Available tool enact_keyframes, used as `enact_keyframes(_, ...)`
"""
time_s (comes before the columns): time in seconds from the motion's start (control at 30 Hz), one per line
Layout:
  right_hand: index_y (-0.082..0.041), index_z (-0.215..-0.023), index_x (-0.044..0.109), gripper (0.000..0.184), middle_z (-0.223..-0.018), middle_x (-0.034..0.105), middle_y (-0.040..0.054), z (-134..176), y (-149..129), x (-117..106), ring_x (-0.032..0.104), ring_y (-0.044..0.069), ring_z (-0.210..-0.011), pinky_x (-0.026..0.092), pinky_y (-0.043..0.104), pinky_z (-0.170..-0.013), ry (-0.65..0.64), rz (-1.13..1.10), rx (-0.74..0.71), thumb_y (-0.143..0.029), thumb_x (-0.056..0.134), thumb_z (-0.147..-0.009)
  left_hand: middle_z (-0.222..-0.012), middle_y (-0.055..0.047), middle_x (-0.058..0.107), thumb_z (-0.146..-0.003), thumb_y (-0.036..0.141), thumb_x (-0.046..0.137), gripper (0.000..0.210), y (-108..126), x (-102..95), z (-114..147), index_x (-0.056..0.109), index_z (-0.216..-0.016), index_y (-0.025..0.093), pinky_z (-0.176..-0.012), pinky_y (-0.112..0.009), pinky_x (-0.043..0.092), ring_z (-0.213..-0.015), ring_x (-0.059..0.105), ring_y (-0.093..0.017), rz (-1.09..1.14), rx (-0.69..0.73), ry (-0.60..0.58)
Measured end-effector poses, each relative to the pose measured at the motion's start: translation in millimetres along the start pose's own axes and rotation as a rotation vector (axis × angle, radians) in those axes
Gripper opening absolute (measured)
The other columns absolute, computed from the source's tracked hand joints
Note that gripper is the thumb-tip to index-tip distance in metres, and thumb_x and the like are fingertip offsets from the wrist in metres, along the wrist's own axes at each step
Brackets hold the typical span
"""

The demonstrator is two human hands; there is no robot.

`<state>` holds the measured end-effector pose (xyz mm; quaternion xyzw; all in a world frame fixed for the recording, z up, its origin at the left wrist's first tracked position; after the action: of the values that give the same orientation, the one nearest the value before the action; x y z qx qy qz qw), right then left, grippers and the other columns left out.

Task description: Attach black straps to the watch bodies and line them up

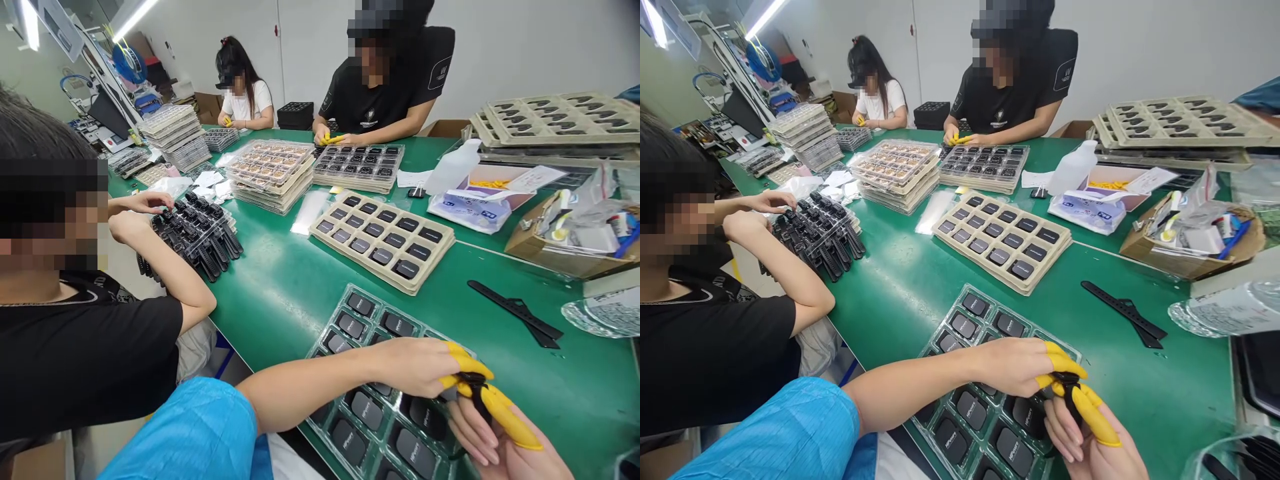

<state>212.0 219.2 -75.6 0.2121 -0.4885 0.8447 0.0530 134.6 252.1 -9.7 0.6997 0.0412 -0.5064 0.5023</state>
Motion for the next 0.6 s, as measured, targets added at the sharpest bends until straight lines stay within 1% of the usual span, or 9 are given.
enact_keyframes(0.07, -0.021, -0.053, 0.043, 0.059, -0.050, 0.031, -0.0012, 0.6, 3.4, -3.2, 0.022, 0.010, -0.041, 0.032, 0.022, -0.031, 0.032, -0.030, 0.037, -0.058, 0.077, -0.085, -0.145, -0.015, 0.062, -0.098, 0.009, 0.036, 0.054, 4.5, -1.3, -1.3, 0.050, -0.149, 0.001, -0.125, -0.033, 0.038, -0.145, 0.051, -0.024, -0.018, 0.035, -0.011)
enact_keyframes(0.13, -0.022, -0.052, 0.041, 0.060, -0.050, 0.029, -0.0017, 1.8, 4.7, -6.8, 0.020, 0.009, -0.041, 0.029, 0.022, -0.030, 0.071, -0.061, 0.050, -0.057, 0.079, -0.082, -0.145, -0.014, 0.062, -0.103, 0.016, 0.034, 0.052, 8.7, -2.6, -1.9, 0.049, -0.150, 0.000, -0.125, -0.030, 0.036, -0.145, 0.049, -0.023, -0.025, 0.063, -0.031)
enact_keyframes(0.23, -0.022, -0.054, 0.041, 0.059, -0.051, 0.029, -0.0023, 2.9, 6.0, -10.1, 0.020, 0.009, -0.042, 0.030, 0.021, -0.031, 0.089, -0.082, 0.063, -0.056, 0.082, -0.080, -0.146, -0.015, 0.062, -0.106, 0.021, 0.031, 0.052, 11.7, -2.9, -1.5, 0.050, -0.148, -0.002, -0.125, -0.030, 0.035, -0.143, 0.051, -0.023, -0.067, 0.073, -0.052)
enact_keyframes(0.33, -0.022, -0.056, 0.041, 0.058, -0.051, 0.028, -0.0037, 2.2, 7.6, -14.2, 0.017, 0.008, -0.042, 0.026, 0.020, -0.030, 0.066, -0.059, 0.075, -0.054, 0.085, -0.078, -0.135, -0.015, 0.069, -0.104, 0.022, 0.035, 0.050, 10.7, -0.9, -0.8, 0.054, -0.144, 0.001, -0.121, -0.036, 0.040, -0.132, 0.058, -0.025, -0.169, 0.068, -0.051)
enact_keyframes(0.4, -0.022, -0.059, 0.042, 0.058, -0.052, 0.029, -0.0042, 1.0, 8.2, -16.1, 0.016, 0.007, -0.042, 0.025, 0.020, -0.030, 0.027, -0.027, 0.075, -0.054, 0.088, -0.076, -0.126, -0.017, 0.072, -0.102, 0.025, 0.039, 0.049, 11.3, 1.7, -0.1, 0.057, -0.140, -0.001, -0.115, -0.039, 0.044, -0.124, 0.061, -0.027, -0.219, 0.087, -0.059)
enact_keyframes(0.5, -0.022, -0.063, 0.044, 0.057, -0.054, 0.035, -0.0039, -0.8, 8.2, -15.3, 0.022, 0.007, -0.043, 0.031, 0.019, -0.033, -0.040, 0.023, 0.064, -0.054, 0.088, -0.077, -0.126, -0.017, 0.072, -0.103, 0.026, 0.040, 0.049, 11.8, 3.5, 1.2, 0.058, -0.138, -0.002, -0.110, -0.038, 0.046, -0.120, 0.062, -0.028, -0.236, 0.105, -0.084)
enact_keyframes(0.6, -0.020, -0.064, 0.046, 0.057, -0.057, 0.038, -0.0040, -1.5, 7.5, -14.5, 0.025, 0.006, -0.043, 0.033, 0.018, -0.034, -0.067, 0.035, 0.055, -0.057, 0.086, -0.081, -0.126, -0.015, 0.072, -0.104, 0.024, 0.036, 0.045, 9.2, -0.3, 2.5, 0.060, -0.135, 0.003, -0.109, -0.035, 0.046, -0.117, 0.062, -0.025, -0.205, 0.075, -0.078)
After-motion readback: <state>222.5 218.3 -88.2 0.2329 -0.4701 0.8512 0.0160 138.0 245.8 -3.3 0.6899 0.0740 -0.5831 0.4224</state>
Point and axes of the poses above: each hand's wrist, its own z-axis away from the middle knuckle, its own x-axis out of the palm, y = z × x, the point moved 10 cm from there along -z, towards the middle knuckle
